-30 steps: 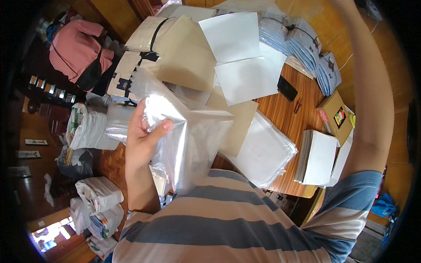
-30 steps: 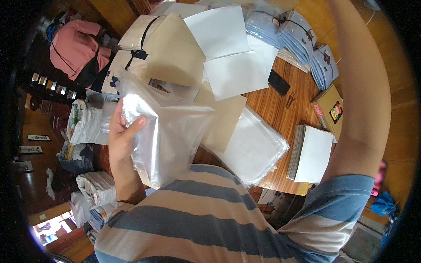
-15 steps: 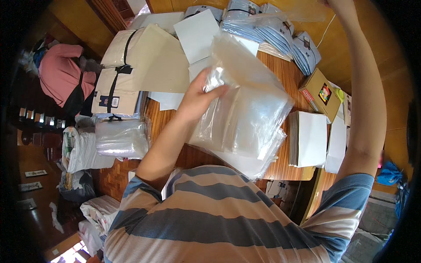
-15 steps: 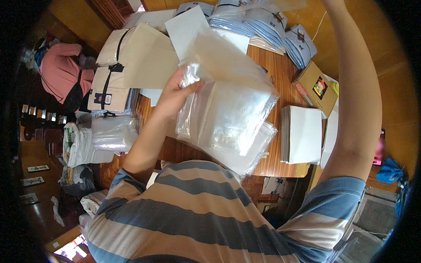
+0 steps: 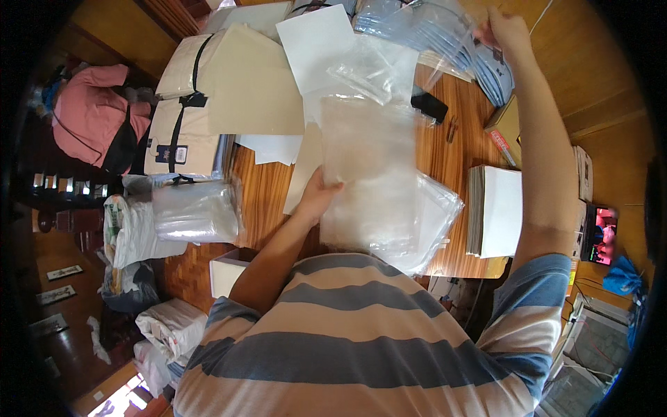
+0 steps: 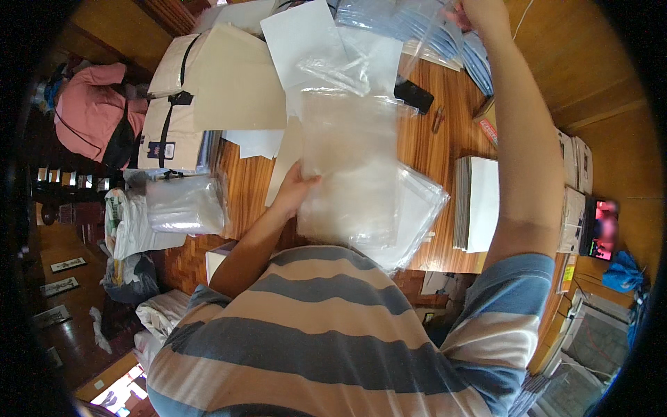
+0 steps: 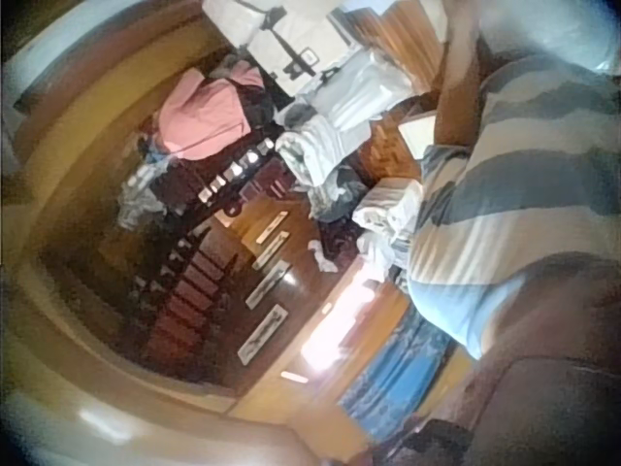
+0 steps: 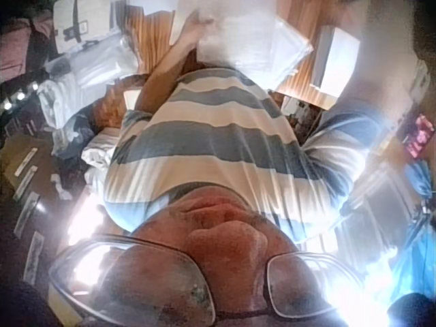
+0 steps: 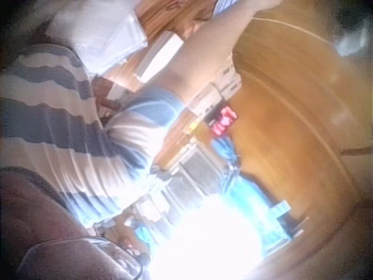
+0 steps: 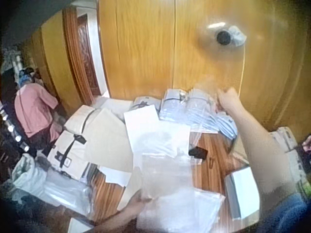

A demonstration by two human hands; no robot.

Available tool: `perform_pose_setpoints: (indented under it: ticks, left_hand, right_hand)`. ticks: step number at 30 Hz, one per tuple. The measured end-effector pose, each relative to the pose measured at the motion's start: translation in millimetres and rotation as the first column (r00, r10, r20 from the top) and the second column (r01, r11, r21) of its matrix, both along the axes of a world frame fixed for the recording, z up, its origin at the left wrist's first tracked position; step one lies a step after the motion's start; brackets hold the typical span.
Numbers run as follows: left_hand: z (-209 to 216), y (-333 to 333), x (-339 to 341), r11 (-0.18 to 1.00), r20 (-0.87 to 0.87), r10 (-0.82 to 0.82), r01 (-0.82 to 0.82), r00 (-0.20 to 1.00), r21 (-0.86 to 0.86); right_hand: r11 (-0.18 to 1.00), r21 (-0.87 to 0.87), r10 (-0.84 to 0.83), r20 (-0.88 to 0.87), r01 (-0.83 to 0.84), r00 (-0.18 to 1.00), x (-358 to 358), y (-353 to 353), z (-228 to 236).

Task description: The person sorts through a stack of clear plastic bags, picking them up, shaking them out, and laying them down on a wooden surface while other packed textile goods and papers are visible around the workspace.

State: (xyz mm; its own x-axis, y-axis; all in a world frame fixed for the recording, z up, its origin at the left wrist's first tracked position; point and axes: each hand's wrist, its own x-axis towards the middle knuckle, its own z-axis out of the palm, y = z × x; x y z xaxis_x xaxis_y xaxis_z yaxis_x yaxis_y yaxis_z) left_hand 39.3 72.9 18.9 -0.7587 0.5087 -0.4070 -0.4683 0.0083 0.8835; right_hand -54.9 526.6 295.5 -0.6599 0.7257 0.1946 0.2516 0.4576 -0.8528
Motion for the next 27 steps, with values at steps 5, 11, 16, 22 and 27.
perform_pose_setpoints:
  ticks: [5,11,16,22,27]
  left_hand:
    - [-0.7,8.0,5.0,1.000,-0.104,0.015,-0.013,0.994,0.015]
    - [-28.5,2.4,6.1,0.997,-0.143,0.038,-0.046,0.989,-0.054]
    - [-22.2,-0.5,1.1,0.988,-0.109,0.089,-0.102,0.990,-0.120]
    - [-24.6,2.2,-2.9,0.999,-0.003,0.053,-0.053,0.999,0.011]
    - [4.0,13.2,7.9,0.998,-0.206,0.015,-0.027,0.978,-0.054]
  right_hand:
    - [0.952,-0.298,-0.077,-0.002,0.073,0.997,89.7,2.6,-123.3]
    - [0.935,-0.281,-0.247,-0.072,0.218,0.966,227.2,-110.3,-221.2]
    - [0.947,-0.218,-0.256,-0.075,0.235,0.964,286.4,-224.8,-235.2]
    - [0.984,0.168,-0.095,0.176,0.065,0.980,309.7,-278.4,-231.9]
    - [0.944,0.232,0.210,0.125,-0.235,0.970,316.2,-290.6,-223.8]
